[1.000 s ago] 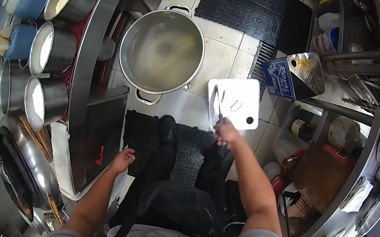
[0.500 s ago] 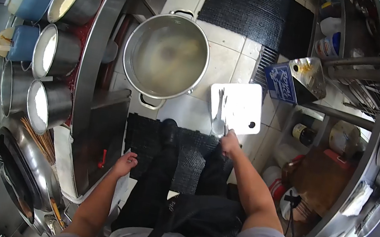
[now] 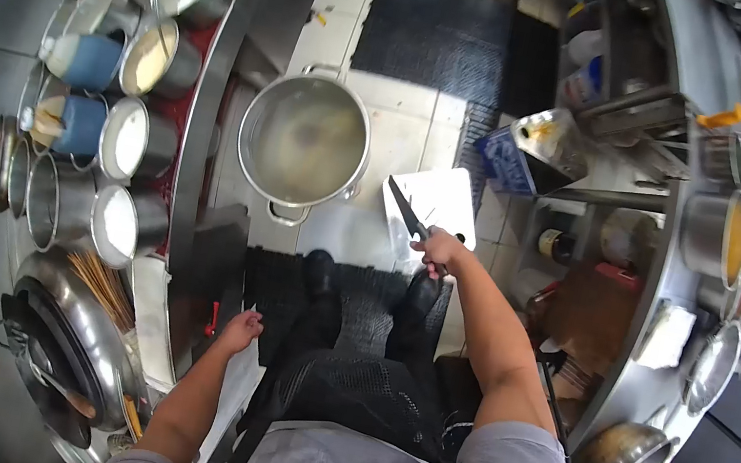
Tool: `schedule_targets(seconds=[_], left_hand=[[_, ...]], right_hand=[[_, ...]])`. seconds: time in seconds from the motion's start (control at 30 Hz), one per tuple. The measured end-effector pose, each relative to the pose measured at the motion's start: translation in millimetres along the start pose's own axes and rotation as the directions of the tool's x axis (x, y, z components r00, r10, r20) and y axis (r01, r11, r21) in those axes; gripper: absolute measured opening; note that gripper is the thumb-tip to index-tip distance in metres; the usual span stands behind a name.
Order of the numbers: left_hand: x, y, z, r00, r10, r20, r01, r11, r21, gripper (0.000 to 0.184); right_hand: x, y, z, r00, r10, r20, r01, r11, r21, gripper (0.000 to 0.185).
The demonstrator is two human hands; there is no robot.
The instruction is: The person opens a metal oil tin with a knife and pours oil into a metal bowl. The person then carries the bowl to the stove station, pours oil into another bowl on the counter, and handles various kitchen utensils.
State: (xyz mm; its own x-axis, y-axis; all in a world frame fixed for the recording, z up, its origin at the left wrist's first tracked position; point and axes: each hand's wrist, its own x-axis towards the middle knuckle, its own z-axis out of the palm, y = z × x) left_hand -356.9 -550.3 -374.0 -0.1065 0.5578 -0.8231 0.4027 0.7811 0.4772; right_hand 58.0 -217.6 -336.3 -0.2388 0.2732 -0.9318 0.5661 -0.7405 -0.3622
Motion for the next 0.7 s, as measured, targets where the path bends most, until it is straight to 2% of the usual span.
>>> schedule_targets(seconds=[0.03,0.1,0.17,0.2,0.23,0.27,0.33,0.37,0.4,0.47,0.5,0.53,0.57,0.63,0.7], left_hand=[[-1.8,-2.5,-6.2,0.999,0.037,-0.002,-0.037,0.999,0.004,0.037],[0.7,-19.0,-16.7,0.991,0.131,-0.037,-0.125,0.981,0.150,0.037],[-18.7,0.2,-33.0,0.988,0.152,-0.034,-0.150,0.987,0.065,0.035],[-33.8,15.2,-38.8,0.988,0.136,-0.069,-0.131,0.988,0.078,0.034],[-46.9,26.2,-41.7,0.995,0.056,-0.081,-0.064,0.993,-0.100,0.034],[-61.6,40.0,-46.0,0.992,0.106,-0.072,-0.112,0.990,-0.085,0.034],[-98.7,58.0,-49.5,0.980,-0.049,-0.192,0.024,0.991,-0.130,0.032],[-113.3,58.0,-47.9,0.977,-0.065,-0.202,0.041,0.991,-0.124,0.033],[-125.0,54.9,-46.7,0.974,-0.082,-0.213,0.058,0.991,-0.119,0.034],[-145.9,46.2,-34.5,0.958,-0.197,-0.209,0.144,0.960,-0.241,0.030],[-158.9,40.2,-28.4,0.958,-0.273,-0.091,0.193,0.844,-0.500,0.025],[-165.6,39.2,-26.5,0.949,-0.312,0.049,0.253,0.659,-0.709,0.020],[-167.9,40.0,-23.6,0.943,-0.305,0.133,0.298,0.600,-0.742,0.020],[-167.9,43.7,-17.9,0.962,-0.244,0.124,0.271,0.793,-0.545,0.021],[-162.4,55.6,-26.4,0.973,-0.189,0.131,0.225,0.894,-0.388,0.021]], right_hand=[[-18.5,-3.0,-11.1,1.000,-0.013,-0.015,0.012,1.000,-0.012,0.039],[-60.7,-6.7,-30.4,0.988,-0.027,-0.153,0.020,0.999,-0.048,0.033],[-99.1,-3.2,-58.6,0.974,-0.098,-0.202,0.083,0.993,-0.080,0.035],[-125.2,-4.8,-73.5,0.969,-0.112,-0.218,0.101,0.993,-0.061,0.029],[-148.9,-7.6,-87.5,0.966,-0.124,-0.229,0.117,0.992,-0.044,0.024],[-167.6,-11.6,-103.7,0.966,-0.146,-0.214,0.130,0.988,-0.087,0.029],[-196.9,-14.2,-138.9,0.929,-0.242,-0.278,0.181,0.957,-0.227,0.036],[-203.4,-16.0,-158.8,0.919,-0.279,-0.278,0.192,0.934,-0.303,0.039],[-221.0,-20.4,-174.5,0.909,-0.294,-0.295,0.205,0.932,-0.298,0.039],[-265.0,-30.7,-201.9,0.682,-0.677,-0.277,0.324,0.620,-0.715,0.043],[-288.8,-39.3,-215.5,0.695,-0.670,-0.261,0.309,0.607,-0.732,0.051],[-309.9,-44.9,-227.1,0.684,-0.668,-0.293,0.257,0.597,-0.760,0.052],[-331.6,-52.3,-239.0,0.670,-0.667,-0.326,0.202,0.587,-0.784,0.054],[-387.3,-69.7,-253.1,0.641,-0.661,-0.389,0.103,0.577,-0.810,0.054],[-433.8,-76.9,-270.9,0.582,-0.649,-0.489,0.016,0.611,-0.792,0.045]])
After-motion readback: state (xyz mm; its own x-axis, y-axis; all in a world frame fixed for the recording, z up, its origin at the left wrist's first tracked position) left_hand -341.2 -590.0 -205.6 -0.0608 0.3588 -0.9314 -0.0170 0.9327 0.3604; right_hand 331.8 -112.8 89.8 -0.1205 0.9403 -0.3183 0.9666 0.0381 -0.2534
